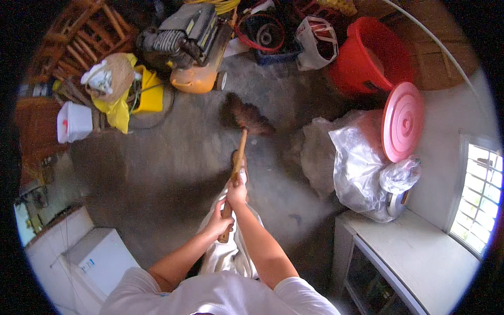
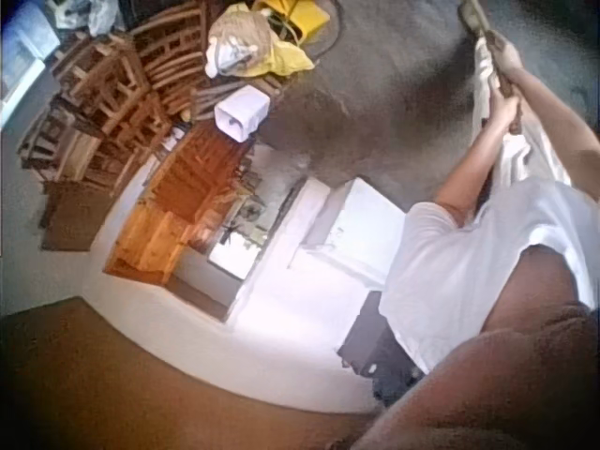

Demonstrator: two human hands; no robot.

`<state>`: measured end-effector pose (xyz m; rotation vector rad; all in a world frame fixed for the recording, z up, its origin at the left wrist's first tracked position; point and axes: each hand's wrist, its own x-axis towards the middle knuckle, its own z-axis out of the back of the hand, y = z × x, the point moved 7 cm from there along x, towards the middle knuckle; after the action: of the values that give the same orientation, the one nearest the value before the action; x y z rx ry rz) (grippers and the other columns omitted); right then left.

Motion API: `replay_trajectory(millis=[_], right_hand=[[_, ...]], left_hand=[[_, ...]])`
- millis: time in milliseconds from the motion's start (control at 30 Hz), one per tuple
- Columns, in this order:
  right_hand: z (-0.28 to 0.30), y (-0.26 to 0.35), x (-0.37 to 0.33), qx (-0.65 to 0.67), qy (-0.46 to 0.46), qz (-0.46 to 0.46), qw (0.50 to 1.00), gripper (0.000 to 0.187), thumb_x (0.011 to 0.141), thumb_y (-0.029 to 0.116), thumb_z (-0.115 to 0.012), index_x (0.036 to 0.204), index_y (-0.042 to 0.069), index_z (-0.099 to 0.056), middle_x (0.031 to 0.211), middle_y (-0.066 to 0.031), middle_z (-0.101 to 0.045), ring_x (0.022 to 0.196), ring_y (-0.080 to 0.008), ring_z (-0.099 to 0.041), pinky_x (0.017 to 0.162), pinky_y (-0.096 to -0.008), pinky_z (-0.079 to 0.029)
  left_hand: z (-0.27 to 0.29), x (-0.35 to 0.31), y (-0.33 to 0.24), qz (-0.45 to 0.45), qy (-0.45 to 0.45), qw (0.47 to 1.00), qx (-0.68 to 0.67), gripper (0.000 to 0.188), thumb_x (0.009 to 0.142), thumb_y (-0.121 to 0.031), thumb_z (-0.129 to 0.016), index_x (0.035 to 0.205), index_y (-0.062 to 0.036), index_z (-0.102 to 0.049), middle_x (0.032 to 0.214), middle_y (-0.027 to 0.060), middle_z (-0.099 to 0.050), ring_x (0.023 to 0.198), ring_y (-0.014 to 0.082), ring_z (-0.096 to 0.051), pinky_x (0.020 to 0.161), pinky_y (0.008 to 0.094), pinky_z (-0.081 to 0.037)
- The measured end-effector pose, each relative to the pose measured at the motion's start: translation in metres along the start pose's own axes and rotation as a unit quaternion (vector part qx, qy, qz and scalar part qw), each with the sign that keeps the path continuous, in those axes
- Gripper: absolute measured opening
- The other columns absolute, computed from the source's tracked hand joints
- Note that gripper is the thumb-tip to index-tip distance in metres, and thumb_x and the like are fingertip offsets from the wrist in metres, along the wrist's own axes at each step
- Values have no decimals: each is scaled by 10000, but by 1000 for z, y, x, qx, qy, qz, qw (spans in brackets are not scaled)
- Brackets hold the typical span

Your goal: The person sweeps a concrete floor using a traditional straw broom. They move systematically across the room, sweeping around furniture, a fan, and various stored items like boxes and crates. The person navigates around obstacles and continues sweeping until the end of the clip.

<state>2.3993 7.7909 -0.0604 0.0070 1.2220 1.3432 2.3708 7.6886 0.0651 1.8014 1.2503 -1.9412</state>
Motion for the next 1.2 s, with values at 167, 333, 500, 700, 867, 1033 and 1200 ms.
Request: replay_trajectory(millis=[167,333,500,700,867,1033,1200], right_hand=[[48,-22,-20,118,-7,-92,989,484,838,71,-530,1290,-15,-377,1174,-169,-547,1046,-199,-547,856,-285,-432],[82,-108,62,30,-107,-28,993,456,798,126,-576,1222,6,-460,1097,-171,-581,977,-254,-580,841,-303,-440],[-5,-128,11,118,-59,-87,987,425,803,111,-559,1211,28,-476,1036,-169,-610,945,-282,-596,813,-333,-454],[-88,-131,-118,159,11,-83,984,523,826,98,-551,1311,70,-357,875,-128,-603,757,-267,-586,674,-354,-469],[-47,-103,-187,318,-9,-160,934,506,852,93,-518,1303,158,-300,662,-64,-507,441,-142,-457,384,-269,-391],[-34,-196,-136,292,-119,-187,930,441,845,134,-528,1255,135,-367,719,-77,-545,481,-136,-503,410,-273,-410],[-94,-183,-159,259,-129,-205,935,420,847,129,-535,1230,134,-362,624,-49,-513,447,-149,-489,384,-299,-419]], left_hand=[[-22,6,42,-84,52,993,70,785,679,77,-531,1352,-186,-223,800,103,-517,499,172,-518,433,301,-425],[-67,52,35,-62,112,982,140,697,684,35,-522,1334,-111,-319,873,129,-580,562,189,-565,484,307,-448],[4,35,78,-113,44,969,215,667,664,37,-523,1300,-53,-341,1215,188,-482,1153,279,-458,944,349,-371],[88,-61,122,-31,-13,978,205,711,654,-4,-605,1275,-139,-287,880,178,-575,563,255,-597,506,361,-470],[84,-102,138,-53,44,968,241,739,644,-28,-629,1282,-154,-279,966,212,-570,740,358,-607,636,422,-486],[66,-26,175,-124,110,941,293,691,665,-17,-579,1288,-138,-306,1006,243,-569,943,393,-557,782,438,-442],[122,-36,176,-71,93,941,319,677,658,26,-539,1288,-141,-355,1085,211,-558,1010,352,-549,838,388,-435]])
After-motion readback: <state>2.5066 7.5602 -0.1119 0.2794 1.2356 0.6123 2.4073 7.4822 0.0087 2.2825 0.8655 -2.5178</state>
